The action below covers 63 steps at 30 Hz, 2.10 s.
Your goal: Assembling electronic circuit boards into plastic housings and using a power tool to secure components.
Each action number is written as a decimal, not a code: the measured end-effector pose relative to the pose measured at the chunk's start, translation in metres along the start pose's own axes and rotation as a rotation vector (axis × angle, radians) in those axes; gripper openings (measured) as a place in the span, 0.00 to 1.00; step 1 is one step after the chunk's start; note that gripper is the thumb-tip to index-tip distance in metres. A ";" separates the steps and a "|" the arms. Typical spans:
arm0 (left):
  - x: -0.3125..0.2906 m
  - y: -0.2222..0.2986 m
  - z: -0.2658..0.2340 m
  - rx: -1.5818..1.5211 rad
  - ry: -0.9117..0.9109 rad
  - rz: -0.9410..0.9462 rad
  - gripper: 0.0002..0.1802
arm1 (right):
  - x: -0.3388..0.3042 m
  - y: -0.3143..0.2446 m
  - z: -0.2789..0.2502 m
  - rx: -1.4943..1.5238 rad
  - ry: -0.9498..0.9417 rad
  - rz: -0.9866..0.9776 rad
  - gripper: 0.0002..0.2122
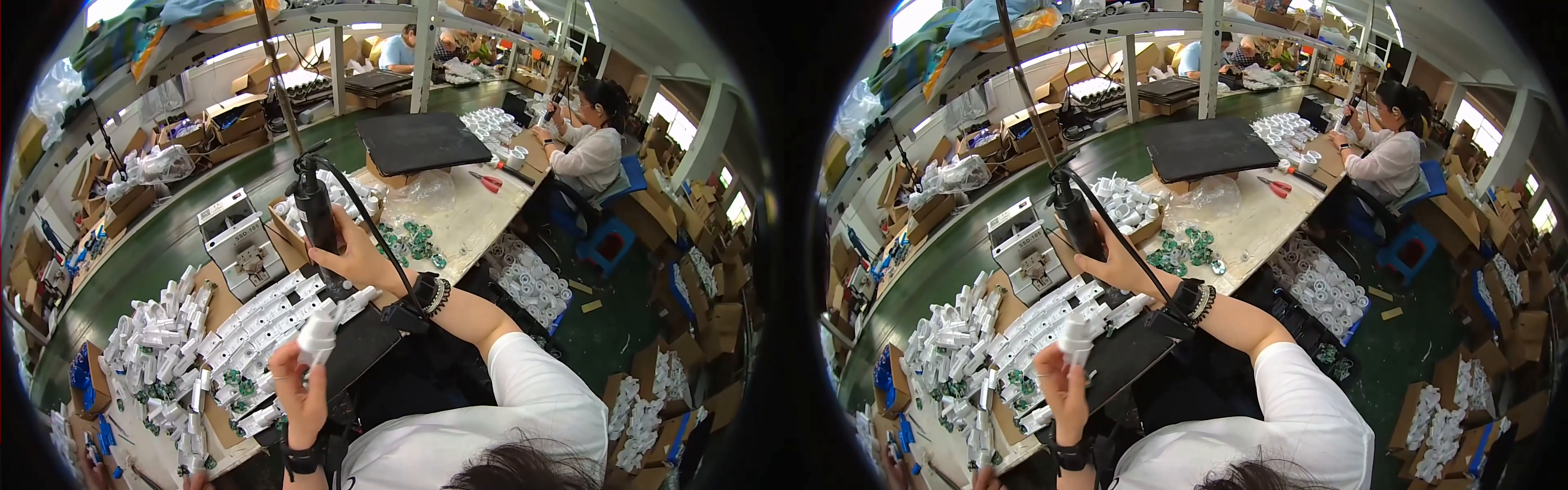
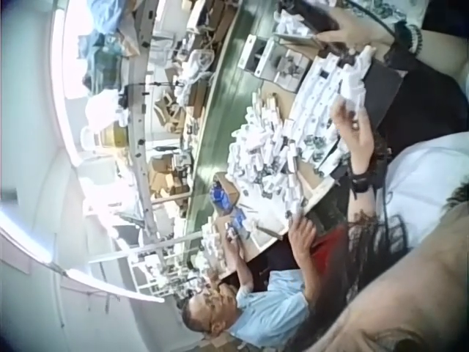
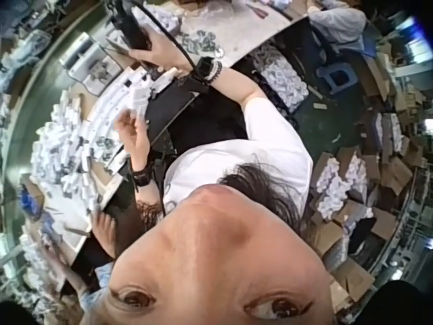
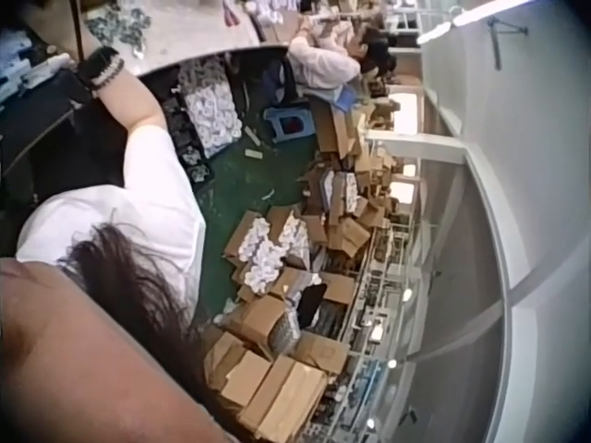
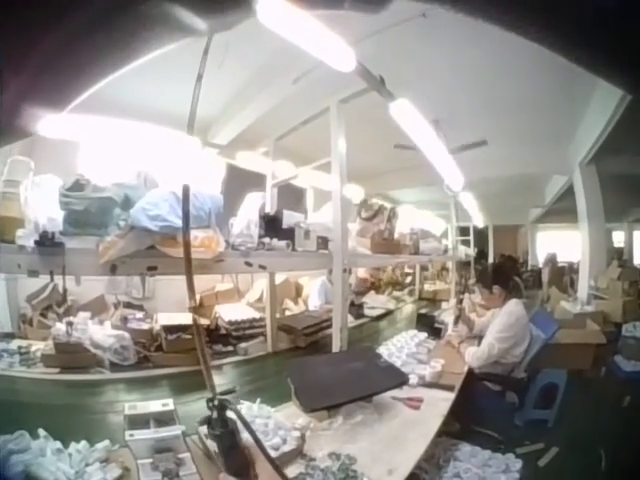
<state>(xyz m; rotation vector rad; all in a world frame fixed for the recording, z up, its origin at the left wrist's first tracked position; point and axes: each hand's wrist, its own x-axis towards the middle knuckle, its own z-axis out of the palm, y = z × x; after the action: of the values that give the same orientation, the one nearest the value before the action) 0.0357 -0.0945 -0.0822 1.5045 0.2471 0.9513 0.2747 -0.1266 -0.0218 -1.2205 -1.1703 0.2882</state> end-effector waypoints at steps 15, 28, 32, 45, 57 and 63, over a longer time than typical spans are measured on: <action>-0.022 0.042 -0.201 0.361 0.834 0.216 0.19 | -0.031 0.004 -0.026 -0.062 0.111 0.070 0.31; -0.042 -0.058 -0.389 1.205 0.821 -0.136 0.25 | -0.062 -0.011 -0.039 0.087 0.197 0.004 0.28; -0.037 -0.067 -0.398 1.194 0.801 -0.158 0.27 | -0.070 -0.017 -0.049 0.103 0.264 -0.091 0.26; -0.011 -0.080 -0.393 0.523 0.906 0.154 0.27 | -0.096 -0.057 -0.018 -0.265 0.296 -0.565 0.11; 0.067 0.091 -0.126 -0.951 0.362 -0.009 0.28 | -0.102 -0.009 0.071 -0.393 -0.277 -0.333 0.26; 0.074 0.085 -0.083 -1.077 0.248 -0.144 0.27 | -0.093 -0.048 0.114 -0.616 -0.536 -0.948 0.28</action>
<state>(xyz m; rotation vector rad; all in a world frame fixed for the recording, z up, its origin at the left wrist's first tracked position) -0.0051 -0.0026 0.0156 0.3790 -0.0051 0.9198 0.1228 -0.1469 -0.0447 -0.9649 -2.2748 -0.5333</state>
